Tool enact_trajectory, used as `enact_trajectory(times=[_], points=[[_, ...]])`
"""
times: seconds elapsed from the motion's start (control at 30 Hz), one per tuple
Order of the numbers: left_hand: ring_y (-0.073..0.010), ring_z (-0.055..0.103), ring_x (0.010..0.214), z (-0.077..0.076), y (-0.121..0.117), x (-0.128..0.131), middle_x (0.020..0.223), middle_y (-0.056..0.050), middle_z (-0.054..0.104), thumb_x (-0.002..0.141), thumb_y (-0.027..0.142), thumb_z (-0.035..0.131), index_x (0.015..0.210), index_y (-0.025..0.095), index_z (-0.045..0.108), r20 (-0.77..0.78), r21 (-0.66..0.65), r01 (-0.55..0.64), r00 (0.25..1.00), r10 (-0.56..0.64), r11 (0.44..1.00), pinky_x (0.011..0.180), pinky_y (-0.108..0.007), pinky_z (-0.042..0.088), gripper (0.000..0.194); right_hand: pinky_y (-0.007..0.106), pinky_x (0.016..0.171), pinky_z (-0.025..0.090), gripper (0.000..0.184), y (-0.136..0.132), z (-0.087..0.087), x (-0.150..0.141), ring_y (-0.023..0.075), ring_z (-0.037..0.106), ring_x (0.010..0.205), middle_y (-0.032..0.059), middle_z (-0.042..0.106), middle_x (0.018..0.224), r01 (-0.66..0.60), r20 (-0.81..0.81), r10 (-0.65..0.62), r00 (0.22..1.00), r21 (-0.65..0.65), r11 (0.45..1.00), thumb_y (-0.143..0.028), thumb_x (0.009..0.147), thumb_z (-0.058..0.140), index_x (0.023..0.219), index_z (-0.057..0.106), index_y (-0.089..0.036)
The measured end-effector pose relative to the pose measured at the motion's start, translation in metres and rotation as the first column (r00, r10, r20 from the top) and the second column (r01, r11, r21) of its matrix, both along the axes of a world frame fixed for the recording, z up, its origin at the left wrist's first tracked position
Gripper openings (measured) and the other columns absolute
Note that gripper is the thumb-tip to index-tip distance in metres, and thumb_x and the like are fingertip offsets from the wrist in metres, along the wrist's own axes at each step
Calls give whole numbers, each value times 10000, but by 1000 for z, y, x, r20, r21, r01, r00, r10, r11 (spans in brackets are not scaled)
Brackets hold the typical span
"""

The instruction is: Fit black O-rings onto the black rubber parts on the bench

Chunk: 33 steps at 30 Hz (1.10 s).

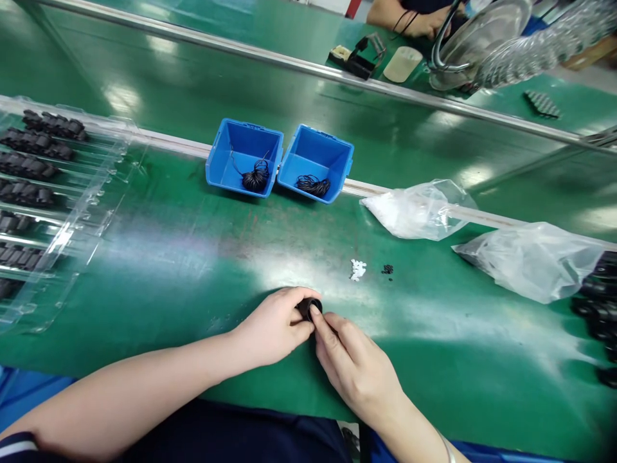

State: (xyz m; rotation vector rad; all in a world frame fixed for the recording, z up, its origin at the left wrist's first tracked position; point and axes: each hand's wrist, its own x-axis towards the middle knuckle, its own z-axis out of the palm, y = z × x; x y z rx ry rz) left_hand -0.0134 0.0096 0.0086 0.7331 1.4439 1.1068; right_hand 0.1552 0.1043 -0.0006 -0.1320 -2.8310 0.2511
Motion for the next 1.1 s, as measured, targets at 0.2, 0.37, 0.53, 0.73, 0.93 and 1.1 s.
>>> enact_trajectory(times=[0.2, 0.37, 0.53, 0.73, 0.93, 1.1], points=[[-102, 446, 520, 2, 1, -2, 591, 83, 438, 791, 71, 557, 1149, 164, 592, -6, -11, -4, 1000, 4, 1000, 491, -210, 351, 372, 357, 658, 554, 641, 1, 0, -2, 254, 606, 854, 174, 642, 1063, -7, 44, 5, 999, 41, 999, -112, 971, 473, 1562, 231, -58], [-116, 528, 589, 1, 0, -2, 723, 31, 575, 790, 65, 556, 1158, 180, 603, -89, -4, 12, 996, -12, 1000, 549, -222, 417, 388, 358, 601, 542, 506, 3, 6, -5, 252, 598, 809, 183, 660, 1057, -57, 86, 47, 995, 117, 991, -100, 955, 473, 1443, 410, 18], [-106, 567, 611, -3, -1, -2, 897, -10, 636, 782, 69, 581, 1137, 198, 608, -91, 6, 4, 996, -3, 1000, 573, -229, 450, 379, 363, 607, 557, 424, 4, 8, -7, 248, 615, 802, 162, 671, 1020, -71, 83, 61, 995, 129, 989, -95, 940, 501, 1350, 511, 11], [-212, 714, 997, 0, 1, -4, 1111, -67, 651, 819, 106, 631, 1138, 187, 562, 261, 59, -43, 965, 26, 997, 838, -301, 531, 336, 283, 728, 569, 543, 14, 9, -5, 183, 634, 886, 129, 607, 1052, 137, -233, -170, 957, -152, 979, -20, 888, 579, 1412, 496, -130], [-236, 710, 1052, 10, 2, -7, 1201, -96, 630, 932, 271, 576, 1150, 169, 601, 296, 36, -24, 955, 12, 999, 969, -401, 536, 242, 289, 690, 568, 527, 26, 2, -7, 179, 639, 848, 116, 605, 1039, 171, -280, -248, 927, -272, 947, -23, 896, 542, 1397, 515, -187], [-225, 695, 1069, 16, 4, -7, 1226, -90, 657, 932, 357, 591, 1153, 179, 637, 250, 11, 2, 968, -5, 1000, 972, -386, 540, 288, 281, 699, 577, 466, 30, -3, -8, 176, 649, 883, 110, 614, 1049, 144, -275, -235, 932, -312, 939, -58, 921, 497, 1370, 526, -180]])
